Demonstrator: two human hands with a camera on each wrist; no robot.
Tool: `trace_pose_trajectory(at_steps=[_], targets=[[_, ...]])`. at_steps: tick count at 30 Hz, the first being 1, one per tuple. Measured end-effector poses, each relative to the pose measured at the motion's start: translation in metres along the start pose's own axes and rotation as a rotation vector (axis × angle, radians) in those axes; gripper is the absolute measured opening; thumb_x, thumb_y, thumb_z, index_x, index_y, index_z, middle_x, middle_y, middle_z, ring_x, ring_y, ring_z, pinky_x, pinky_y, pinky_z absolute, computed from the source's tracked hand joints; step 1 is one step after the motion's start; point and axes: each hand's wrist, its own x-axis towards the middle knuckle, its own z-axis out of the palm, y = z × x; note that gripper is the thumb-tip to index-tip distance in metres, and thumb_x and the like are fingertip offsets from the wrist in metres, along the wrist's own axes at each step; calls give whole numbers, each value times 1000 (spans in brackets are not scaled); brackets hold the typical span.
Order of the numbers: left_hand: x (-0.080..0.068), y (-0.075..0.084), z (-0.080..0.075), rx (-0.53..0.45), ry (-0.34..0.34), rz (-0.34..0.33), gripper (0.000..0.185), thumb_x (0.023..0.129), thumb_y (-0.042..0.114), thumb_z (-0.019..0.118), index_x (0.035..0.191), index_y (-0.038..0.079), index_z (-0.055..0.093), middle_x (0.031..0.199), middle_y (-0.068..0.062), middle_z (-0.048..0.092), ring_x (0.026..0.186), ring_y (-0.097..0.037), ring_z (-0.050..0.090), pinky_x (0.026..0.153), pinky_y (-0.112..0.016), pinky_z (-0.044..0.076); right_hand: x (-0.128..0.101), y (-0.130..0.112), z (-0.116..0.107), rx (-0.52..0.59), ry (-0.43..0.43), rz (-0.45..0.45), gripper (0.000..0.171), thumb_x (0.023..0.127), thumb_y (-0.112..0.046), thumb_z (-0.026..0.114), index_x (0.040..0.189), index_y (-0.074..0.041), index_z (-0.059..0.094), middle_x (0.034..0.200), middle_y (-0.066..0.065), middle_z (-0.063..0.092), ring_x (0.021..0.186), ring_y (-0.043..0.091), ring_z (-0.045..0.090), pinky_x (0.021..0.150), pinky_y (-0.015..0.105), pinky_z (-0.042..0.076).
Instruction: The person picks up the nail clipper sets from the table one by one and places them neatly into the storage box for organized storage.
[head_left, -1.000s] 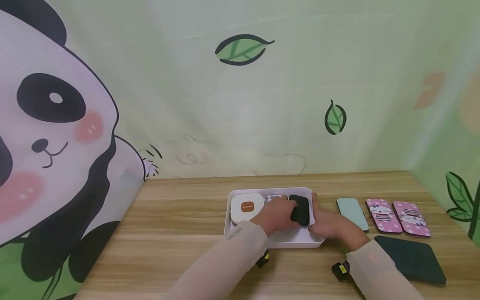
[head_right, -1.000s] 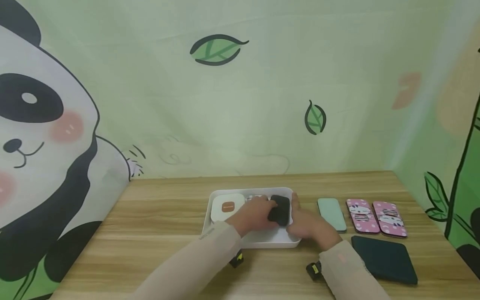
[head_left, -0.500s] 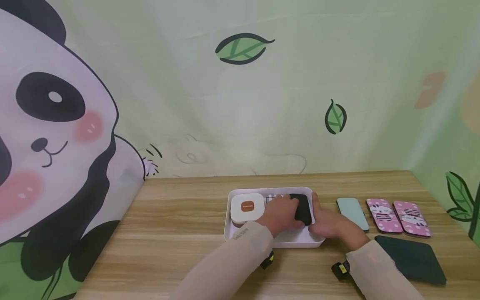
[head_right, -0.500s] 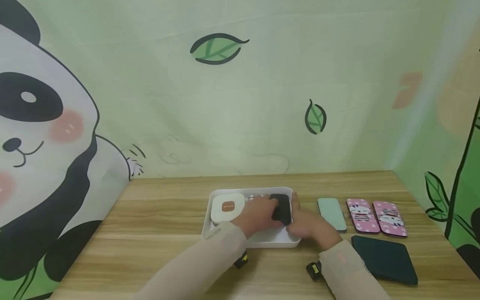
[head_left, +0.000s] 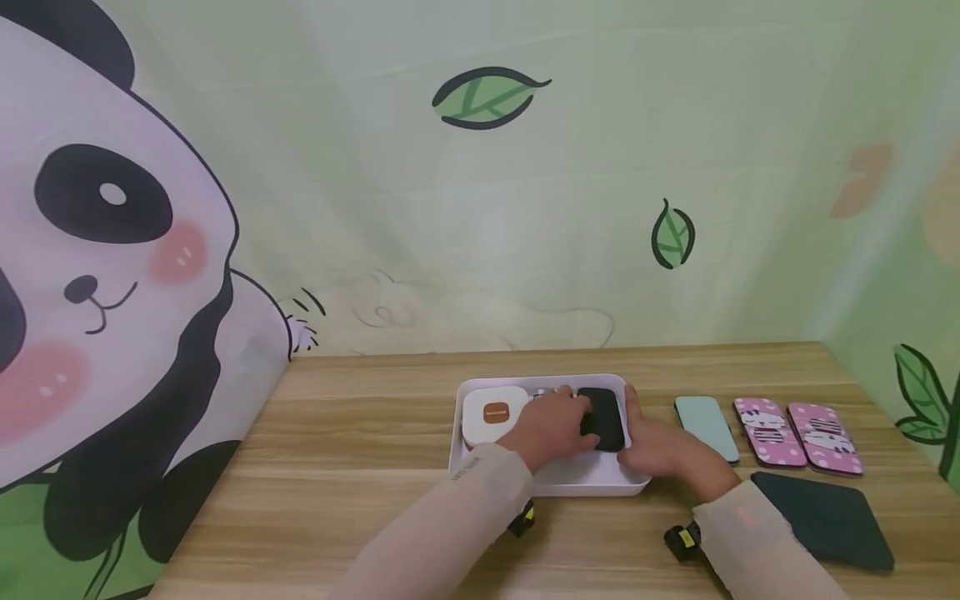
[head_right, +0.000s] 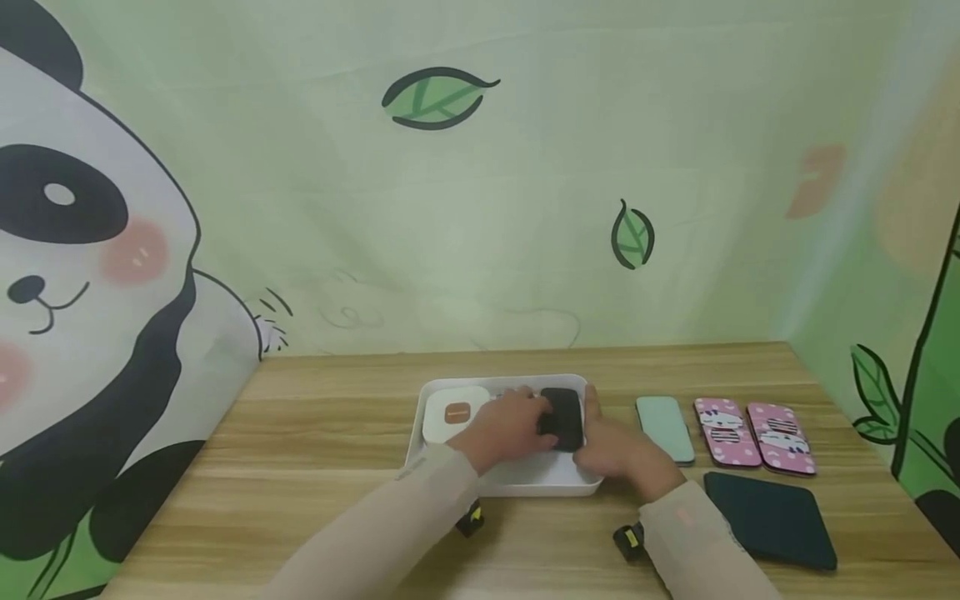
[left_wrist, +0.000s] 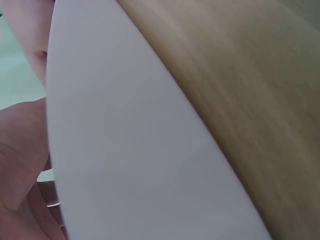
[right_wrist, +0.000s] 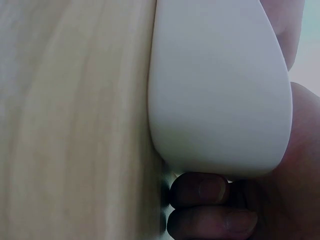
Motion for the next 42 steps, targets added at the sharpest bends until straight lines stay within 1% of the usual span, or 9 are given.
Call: trace_pose_trajectory(at_steps=[4,11,17,21,24,27,31,36,42], targets=[[-3,-8,-1,0,16,-6,48,93,52,63,133,26,63,121,0,62,102,-15,57,92,-32,51,-2,-1,1,5,2,6,109,81,-17,62,154,6,-15,70,7,58,62,21,54,55,33,38],[-12,-23,-10,-27,30,-38,51,94,51,60,137,24,60,129,-2,61,111,-19,58,95,-36,51,0,-1,3,13,-4,33,107,85,-19,61,155,2,-18,67,6,55,58,21,53,54,33,37],[-22,-39,-16,-93,77,-24,52,94,50,58,138,23,58,126,-1,62,108,-19,59,86,-35,52,1,0,5,12,-6,55,107,86,-20,60,156,0,-19,66,5,53,56,19,50,52,33,36],[-31,-55,-20,-136,101,-23,53,96,49,57,140,21,56,132,-3,61,116,-22,58,98,-39,49,1,-2,5,12,-13,65,106,88,-20,59,156,-1,-20,64,4,51,54,19,48,51,33,35],[-36,-69,-24,-179,134,-52,53,96,49,58,141,21,56,137,-4,59,124,-25,56,106,-42,45,0,-3,4,5,-16,65,105,88,-21,58,155,-1,-20,63,3,50,52,17,45,50,32,34],[-42,-80,-28,-243,179,-74,53,95,48,59,141,21,56,141,-5,58,128,-26,55,108,-45,43,0,-3,3,2,-16,62,105,88,-20,58,155,0,-20,62,3,49,51,17,43,49,31,33],[-49,-91,-32,-326,227,-76,54,95,48,59,142,21,56,145,-4,55,133,-27,51,110,-46,40,-1,-2,1,1,-12,54,105,87,-19,58,155,2,-20,62,3,49,51,16,43,49,31,33],[-60,-97,-37,-413,272,-84,54,95,49,59,141,22,56,145,-2,54,133,-26,50,110,-46,41,1,-1,2,1,-7,57,105,87,-19,59,155,1,-20,63,3,50,52,17,45,51,31,34],[-73,-99,-41,-476,342,-58,54,94,48,61,141,22,56,142,-1,56,133,-23,50,110,-45,41,1,-1,4,10,-10,63,106,88,-18,59,155,0,-21,63,2,48,52,17,42,50,32,33]])
